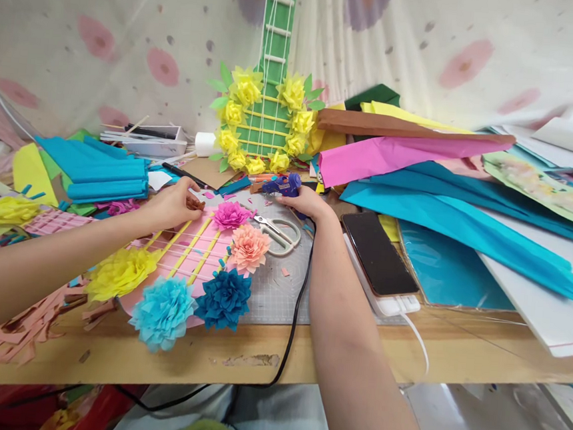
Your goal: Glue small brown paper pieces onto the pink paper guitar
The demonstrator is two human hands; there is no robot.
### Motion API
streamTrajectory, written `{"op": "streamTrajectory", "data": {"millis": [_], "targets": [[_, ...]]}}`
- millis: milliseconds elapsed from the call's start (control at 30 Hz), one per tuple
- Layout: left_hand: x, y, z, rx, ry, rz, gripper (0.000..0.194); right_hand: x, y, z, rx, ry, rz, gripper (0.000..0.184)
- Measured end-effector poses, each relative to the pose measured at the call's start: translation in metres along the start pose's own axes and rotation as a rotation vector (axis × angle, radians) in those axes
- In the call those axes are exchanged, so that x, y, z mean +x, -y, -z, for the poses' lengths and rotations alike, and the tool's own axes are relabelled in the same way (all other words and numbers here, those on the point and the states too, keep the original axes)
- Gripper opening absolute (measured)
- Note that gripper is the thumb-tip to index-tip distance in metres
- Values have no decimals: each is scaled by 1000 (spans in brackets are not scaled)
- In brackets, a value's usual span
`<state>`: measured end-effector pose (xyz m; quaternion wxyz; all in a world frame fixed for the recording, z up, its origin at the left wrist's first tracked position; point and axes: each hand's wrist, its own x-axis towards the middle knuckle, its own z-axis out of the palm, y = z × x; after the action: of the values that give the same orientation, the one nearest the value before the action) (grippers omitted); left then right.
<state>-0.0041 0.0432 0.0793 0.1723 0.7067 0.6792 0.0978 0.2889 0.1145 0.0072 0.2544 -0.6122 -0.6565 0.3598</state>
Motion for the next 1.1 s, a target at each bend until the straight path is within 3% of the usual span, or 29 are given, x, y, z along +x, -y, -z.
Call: {"op": "streamTrajectory", "data": {"millis": [233, 433, 567, 733, 800, 900, 967, 1033, 1100], "targets": [[14, 12, 2, 81, 20, -70, 57, 0, -1, 0, 11, -5, 28, 41], [23, -3, 21, 219, 78, 11, 62, 3, -5, -1, 17, -15, 18, 43], [28, -6, 44, 29, -161, 56, 50, 3, -4, -1, 38, -16, 30, 42], [29, 19, 70, -285, -329, 68, 37, 1, -2, -1, 28, -11, 15, 40], [28, 32, 82, -477, -504, 85, 26, 0, -2, -1, 25, -17, 24, 40], [23, 51, 98, -696, -905, 187, 30, 1, -3, -2, 27, -10, 24, 41], [15, 61, 101, -800, -974, 252, 24, 1, -3, -2, 34, -8, 10, 40], [4, 67, 93, -806, -888, 242, 15, 1, -1, -2, 31, -8, -12, 39], [-8, 72, 78, -706, -669, 204, 9, 1, 0, -2, 24, -5, -26, 38]]}}
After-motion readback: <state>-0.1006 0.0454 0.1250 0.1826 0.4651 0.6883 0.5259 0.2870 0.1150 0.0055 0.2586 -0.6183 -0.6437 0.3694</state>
